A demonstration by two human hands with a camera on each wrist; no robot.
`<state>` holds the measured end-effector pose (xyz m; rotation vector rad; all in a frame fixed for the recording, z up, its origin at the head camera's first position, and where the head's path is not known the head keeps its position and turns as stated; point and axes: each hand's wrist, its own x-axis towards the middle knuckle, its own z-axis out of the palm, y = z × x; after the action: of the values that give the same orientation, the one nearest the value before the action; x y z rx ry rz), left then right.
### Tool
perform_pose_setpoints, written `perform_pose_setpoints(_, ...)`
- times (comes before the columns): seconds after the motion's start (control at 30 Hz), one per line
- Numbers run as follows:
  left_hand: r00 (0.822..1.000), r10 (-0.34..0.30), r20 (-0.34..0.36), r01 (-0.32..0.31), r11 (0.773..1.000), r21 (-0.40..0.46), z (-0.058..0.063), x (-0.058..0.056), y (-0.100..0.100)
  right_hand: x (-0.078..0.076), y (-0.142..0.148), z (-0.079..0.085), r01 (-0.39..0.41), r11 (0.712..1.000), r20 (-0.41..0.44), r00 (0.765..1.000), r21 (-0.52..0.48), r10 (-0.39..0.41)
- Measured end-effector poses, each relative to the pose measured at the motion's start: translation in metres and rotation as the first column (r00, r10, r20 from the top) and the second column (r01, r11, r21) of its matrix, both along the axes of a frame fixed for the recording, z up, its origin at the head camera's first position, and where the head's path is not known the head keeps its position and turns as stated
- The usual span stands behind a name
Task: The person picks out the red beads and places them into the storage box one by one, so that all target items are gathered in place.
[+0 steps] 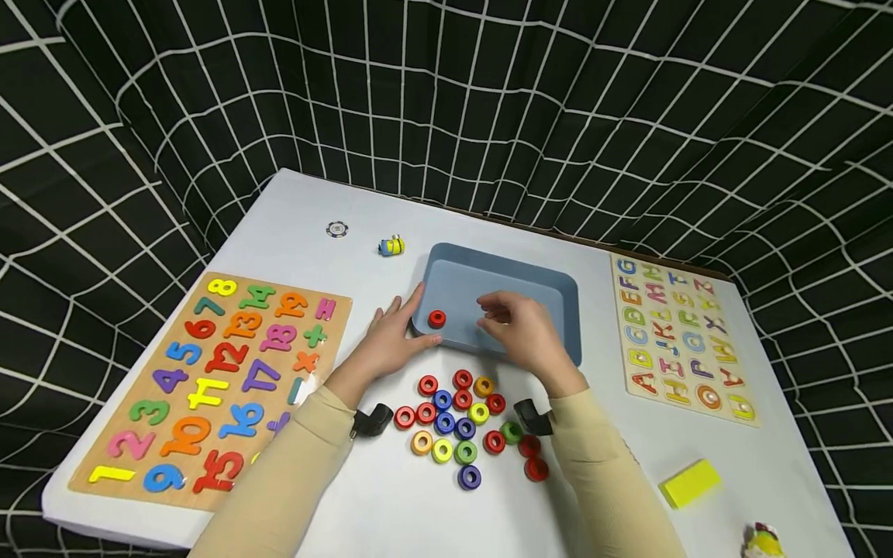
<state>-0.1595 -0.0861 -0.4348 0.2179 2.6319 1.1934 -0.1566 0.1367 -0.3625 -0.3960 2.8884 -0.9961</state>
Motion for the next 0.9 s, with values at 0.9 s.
perform_pose_setpoints(0.9, 1.0, -0.031, 0.006, 0.031, 0.999, 0.009, -0.005, -0.002, -0.002, 0.17, 0.06, -0.038, 0.395, 0.884, 0.17, 0.881, 0.25, -0.442)
